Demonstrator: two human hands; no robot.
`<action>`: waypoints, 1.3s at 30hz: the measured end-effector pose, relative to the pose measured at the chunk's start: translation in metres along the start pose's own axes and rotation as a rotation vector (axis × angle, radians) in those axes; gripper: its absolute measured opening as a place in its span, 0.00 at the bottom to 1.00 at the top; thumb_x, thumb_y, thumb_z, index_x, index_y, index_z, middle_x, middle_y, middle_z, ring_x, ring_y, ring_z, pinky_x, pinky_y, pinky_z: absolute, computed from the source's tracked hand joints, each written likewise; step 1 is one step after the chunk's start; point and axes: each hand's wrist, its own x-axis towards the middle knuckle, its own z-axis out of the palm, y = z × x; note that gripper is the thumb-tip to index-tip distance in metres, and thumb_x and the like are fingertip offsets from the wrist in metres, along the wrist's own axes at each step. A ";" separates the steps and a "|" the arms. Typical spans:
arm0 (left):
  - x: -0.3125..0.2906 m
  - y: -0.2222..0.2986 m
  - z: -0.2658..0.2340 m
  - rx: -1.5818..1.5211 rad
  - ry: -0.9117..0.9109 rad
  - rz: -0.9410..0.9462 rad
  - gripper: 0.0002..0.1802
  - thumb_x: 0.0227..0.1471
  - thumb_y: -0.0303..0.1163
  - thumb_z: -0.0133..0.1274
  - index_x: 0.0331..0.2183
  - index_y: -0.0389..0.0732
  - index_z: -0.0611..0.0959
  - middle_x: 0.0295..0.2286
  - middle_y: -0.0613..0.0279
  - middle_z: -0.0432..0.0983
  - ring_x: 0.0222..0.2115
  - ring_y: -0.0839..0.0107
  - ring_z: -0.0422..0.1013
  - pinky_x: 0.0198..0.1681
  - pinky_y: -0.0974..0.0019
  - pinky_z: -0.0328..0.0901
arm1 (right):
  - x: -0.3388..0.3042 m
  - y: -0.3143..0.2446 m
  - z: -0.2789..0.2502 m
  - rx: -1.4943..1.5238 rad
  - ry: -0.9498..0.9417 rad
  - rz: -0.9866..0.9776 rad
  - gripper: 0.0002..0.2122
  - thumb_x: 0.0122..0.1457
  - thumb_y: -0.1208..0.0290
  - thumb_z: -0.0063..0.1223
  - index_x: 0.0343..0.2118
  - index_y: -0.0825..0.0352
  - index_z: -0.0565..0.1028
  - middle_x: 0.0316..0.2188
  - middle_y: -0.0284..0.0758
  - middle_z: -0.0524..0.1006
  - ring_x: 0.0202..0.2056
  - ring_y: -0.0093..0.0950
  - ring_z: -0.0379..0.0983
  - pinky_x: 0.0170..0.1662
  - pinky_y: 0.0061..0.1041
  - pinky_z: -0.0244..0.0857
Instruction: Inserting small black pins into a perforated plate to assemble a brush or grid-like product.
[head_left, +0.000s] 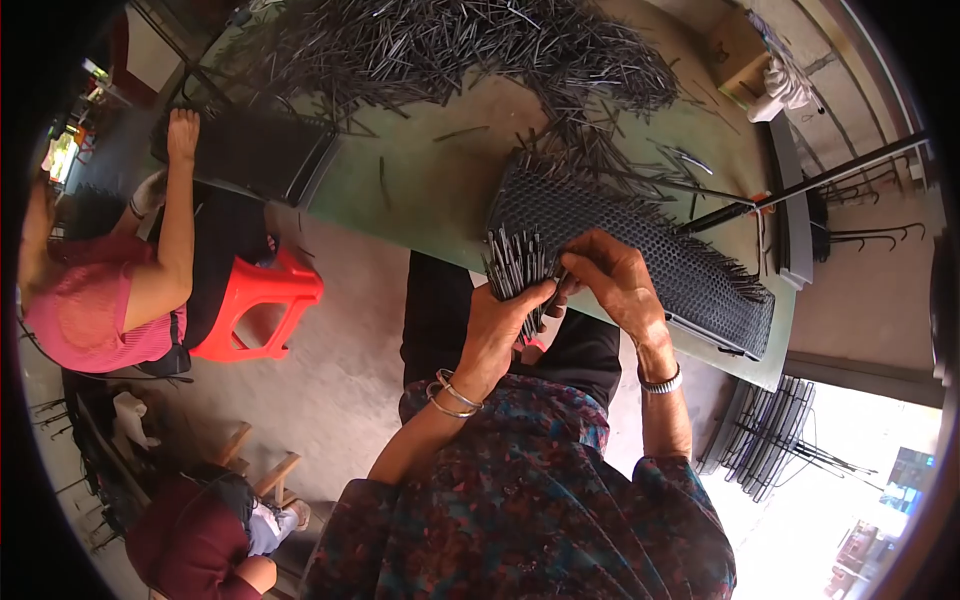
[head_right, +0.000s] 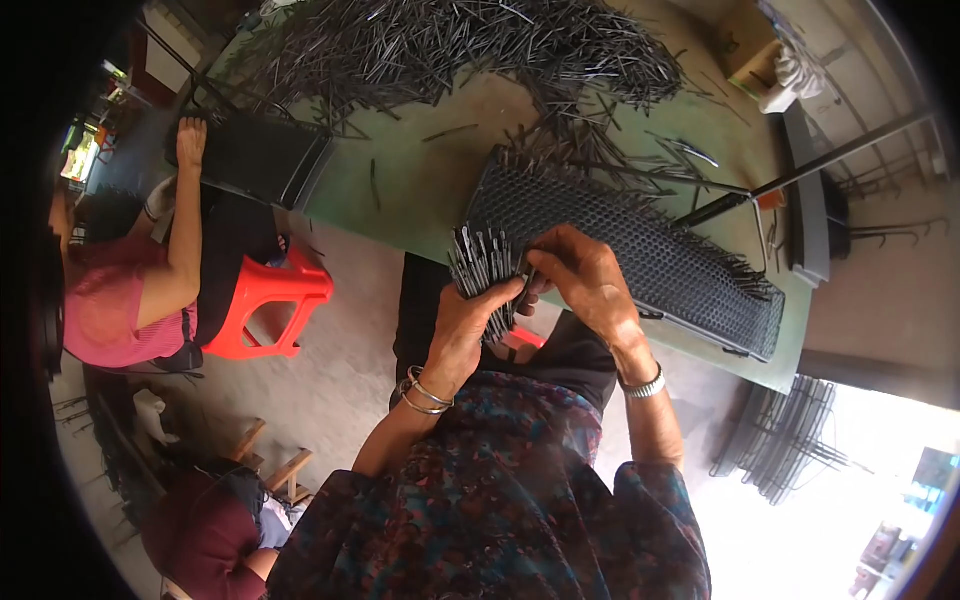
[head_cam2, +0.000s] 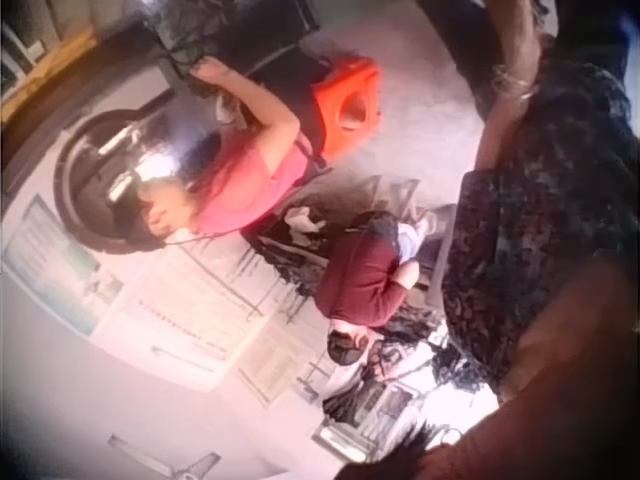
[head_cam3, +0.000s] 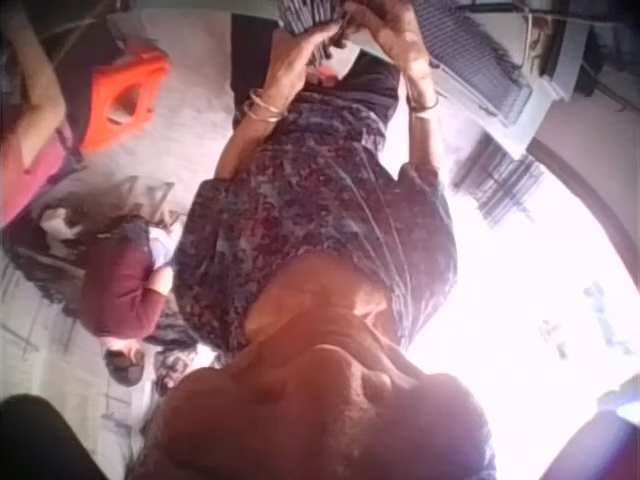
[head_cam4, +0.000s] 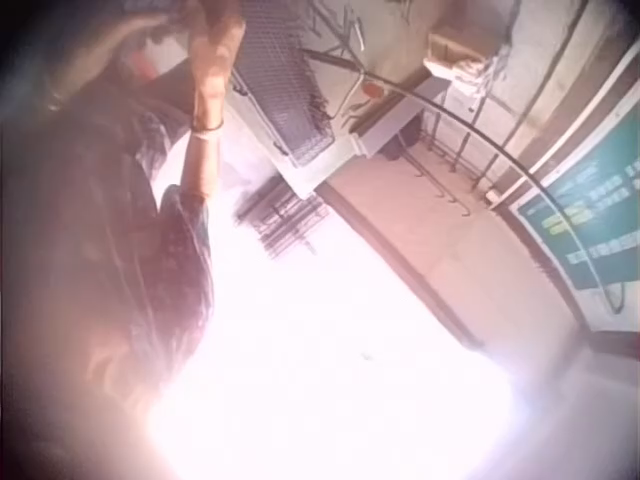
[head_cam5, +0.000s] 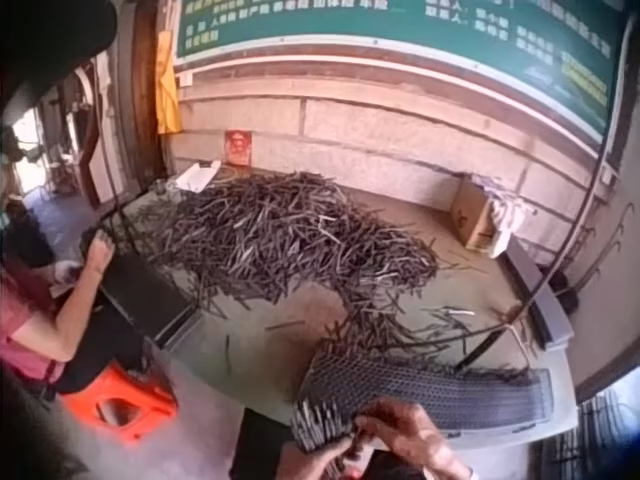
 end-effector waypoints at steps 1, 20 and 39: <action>0.001 -0.001 -0.001 0.007 0.005 -0.008 0.09 0.48 0.28 0.59 0.34 0.34 0.83 0.27 0.61 0.80 0.25 0.72 0.75 0.31 0.70 0.68 | 0.001 -0.002 -0.001 -0.051 -0.020 0.006 0.05 0.59 0.77 0.51 0.35 0.74 0.73 0.25 0.34 0.77 0.27 0.20 0.74 0.32 0.20 0.69; 0.012 -0.009 -0.012 -0.280 -0.033 -0.118 0.09 0.53 0.27 0.53 0.37 0.34 0.79 0.30 0.53 0.80 0.30 0.63 0.78 0.35 0.64 0.74 | 0.059 -0.006 -0.021 -0.495 0.544 -0.430 0.04 0.61 0.78 0.47 0.36 0.73 0.71 0.26 0.36 0.79 0.31 0.21 0.78 0.34 0.19 0.70; 0.012 -0.010 -0.004 -0.176 -0.035 -0.198 0.09 0.52 0.31 0.57 0.30 0.35 0.81 0.24 0.58 0.79 0.21 0.71 0.75 0.20 0.72 0.67 | 0.076 0.013 -0.043 -0.609 0.453 -0.373 0.04 0.60 0.78 0.48 0.36 0.71 0.72 0.25 0.36 0.79 0.30 0.23 0.78 0.33 0.20 0.70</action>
